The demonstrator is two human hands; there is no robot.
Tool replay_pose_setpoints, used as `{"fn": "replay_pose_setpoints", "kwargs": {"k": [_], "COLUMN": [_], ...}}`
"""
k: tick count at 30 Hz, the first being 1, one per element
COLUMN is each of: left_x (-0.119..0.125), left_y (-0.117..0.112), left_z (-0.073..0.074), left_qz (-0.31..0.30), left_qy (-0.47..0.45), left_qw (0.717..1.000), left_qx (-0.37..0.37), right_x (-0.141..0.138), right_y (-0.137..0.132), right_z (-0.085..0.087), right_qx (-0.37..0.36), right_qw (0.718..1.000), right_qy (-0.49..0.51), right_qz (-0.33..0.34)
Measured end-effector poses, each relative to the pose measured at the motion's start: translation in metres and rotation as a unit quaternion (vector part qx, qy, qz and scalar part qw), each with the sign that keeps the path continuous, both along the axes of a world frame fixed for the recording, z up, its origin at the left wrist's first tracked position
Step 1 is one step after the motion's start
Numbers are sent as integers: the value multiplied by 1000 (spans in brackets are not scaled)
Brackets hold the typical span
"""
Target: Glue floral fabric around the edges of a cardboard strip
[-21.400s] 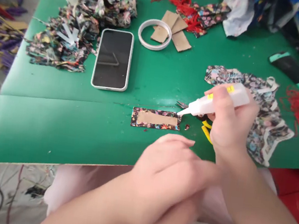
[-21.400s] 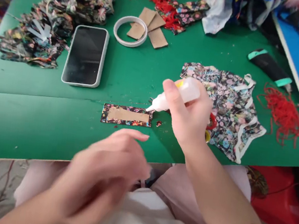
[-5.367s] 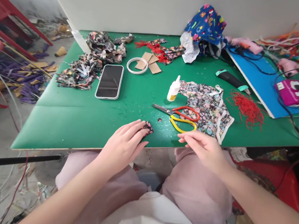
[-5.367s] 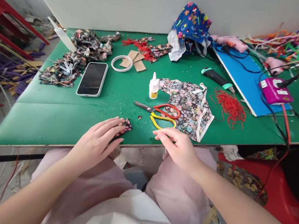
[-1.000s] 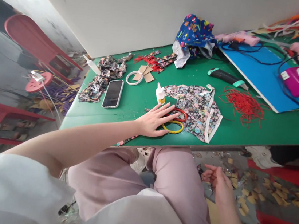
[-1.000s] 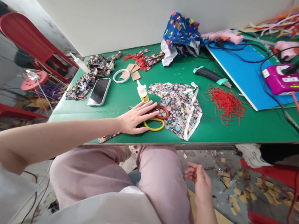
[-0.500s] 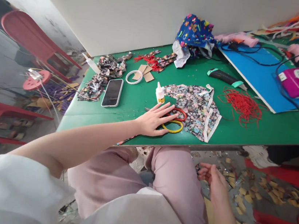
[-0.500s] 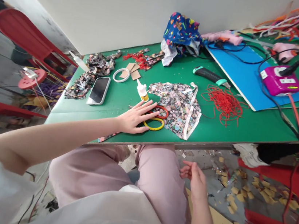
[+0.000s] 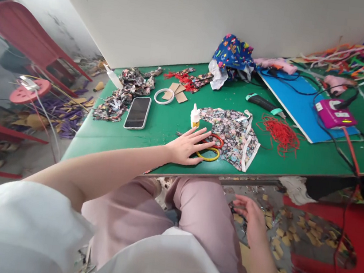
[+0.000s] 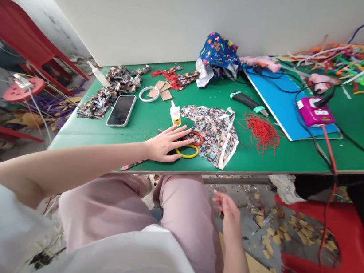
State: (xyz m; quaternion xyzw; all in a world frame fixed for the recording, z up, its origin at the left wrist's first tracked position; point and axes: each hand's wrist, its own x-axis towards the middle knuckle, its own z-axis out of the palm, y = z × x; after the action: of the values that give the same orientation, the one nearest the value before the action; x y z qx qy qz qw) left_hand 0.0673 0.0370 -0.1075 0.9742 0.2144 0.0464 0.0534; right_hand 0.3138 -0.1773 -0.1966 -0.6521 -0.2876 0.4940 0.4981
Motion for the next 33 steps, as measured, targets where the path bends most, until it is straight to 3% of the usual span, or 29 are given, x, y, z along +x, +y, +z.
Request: {"fn": "replay_pose_setpoints", "kwargs": {"k": [8, 16, 18, 19, 22, 25, 29, 33], "left_x": [1, -3, -15, -25, -62, -99, -122, -125], "left_y": [1, 0, -2, -4, -19, -51, -95, -109], "left_z": [2, 11, 17, 20, 25, 26, 23, 19], "left_qz": [-4, -19, 13, 61, 199, 271, 271, 226], "left_qy": [0, -38, -67, -87, -126, -126, -65, 12], "left_qw": [1000, 999, 998, 994, 971, 953, 960, 974], "left_qx": [-21, 3, 10, 15, 40, 42, 20, 23], "right_x": [-15, -29, -34, -37, -52, -69, -82, -82], "right_y": [15, 13, 15, 16, 16, 13, 9, 9], "right_z": [34, 33, 32, 31, 23, 10, -4, -8], "right_qx": [82, 159, 177, 191, 239, 249, 253, 261], "right_qw": [984, 927, 913, 901, 850, 832, 827, 825], "right_qy": [-111, -307, -331, -351, -443, -480, -488, -489], "right_qz": [116, 148, 160, 165, 154, 125, 116, 113]}}
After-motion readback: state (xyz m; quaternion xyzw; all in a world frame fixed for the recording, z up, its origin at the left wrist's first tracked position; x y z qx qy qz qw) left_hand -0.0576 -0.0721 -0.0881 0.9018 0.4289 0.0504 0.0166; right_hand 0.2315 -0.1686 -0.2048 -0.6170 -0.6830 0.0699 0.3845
